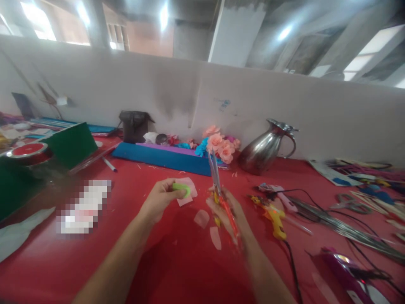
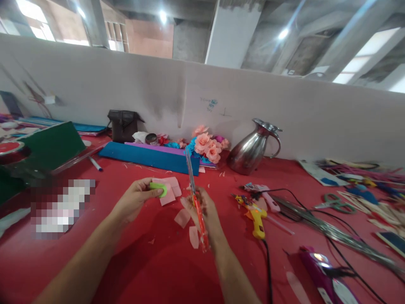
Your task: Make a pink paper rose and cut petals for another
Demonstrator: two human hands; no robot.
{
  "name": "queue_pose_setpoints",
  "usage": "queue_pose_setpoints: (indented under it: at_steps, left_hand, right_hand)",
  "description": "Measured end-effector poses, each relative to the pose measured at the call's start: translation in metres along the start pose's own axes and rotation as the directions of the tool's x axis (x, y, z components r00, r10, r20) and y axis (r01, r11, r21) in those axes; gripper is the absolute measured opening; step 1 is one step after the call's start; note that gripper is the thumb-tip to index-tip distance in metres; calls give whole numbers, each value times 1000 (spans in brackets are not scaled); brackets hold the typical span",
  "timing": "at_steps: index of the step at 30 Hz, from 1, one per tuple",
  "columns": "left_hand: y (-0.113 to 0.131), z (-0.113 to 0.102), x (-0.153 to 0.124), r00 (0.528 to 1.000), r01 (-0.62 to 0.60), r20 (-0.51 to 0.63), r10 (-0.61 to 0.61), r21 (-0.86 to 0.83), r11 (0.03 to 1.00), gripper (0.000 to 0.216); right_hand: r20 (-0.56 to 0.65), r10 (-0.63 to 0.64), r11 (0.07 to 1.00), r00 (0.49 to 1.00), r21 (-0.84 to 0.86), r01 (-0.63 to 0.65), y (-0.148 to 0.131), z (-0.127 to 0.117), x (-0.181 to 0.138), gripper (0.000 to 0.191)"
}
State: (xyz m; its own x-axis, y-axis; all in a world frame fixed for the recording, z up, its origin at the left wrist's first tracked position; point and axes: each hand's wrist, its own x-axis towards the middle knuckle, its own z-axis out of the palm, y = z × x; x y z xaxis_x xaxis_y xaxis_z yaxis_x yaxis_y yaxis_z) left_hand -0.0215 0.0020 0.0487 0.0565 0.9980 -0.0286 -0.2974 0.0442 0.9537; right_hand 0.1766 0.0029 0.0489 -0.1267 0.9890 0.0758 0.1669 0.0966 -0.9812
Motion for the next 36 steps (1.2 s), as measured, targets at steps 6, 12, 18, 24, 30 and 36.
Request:
queue_pose_setpoints:
  at_steps: [6,12,18,24,30,36]
  left_hand:
    - [-12,25,-5,982,136,122,-145,79,988,35]
    - [-15,10,-3,952,171,199,-235,294,940,50]
    - [-12,7,0,991,117,-9,-135,557,822,35]
    - [-18,33,-9,993,101,40,-113,228,968,28]
    - [-29,42,-10,984,177,-37,-176,14,984,23]
    - [-35,48,-9,990,123,-59,-125,-46,991,18]
  right_hand:
    - [48,65,989,997,126,-71,-3,3,-2,41]
    - [-36,102,986,994,135,-96,0,4,-2,34]
    - [-46,148,975,988,174,-138,-2,5,-5,34]
    - [-58,138,981,989,149,-128,-10,12,-10,31]
    - [-49,141,975,989,178,-130,-10,15,-10,31]
    - [-15,103,983,995,154,-99,-4,20,-12,29]
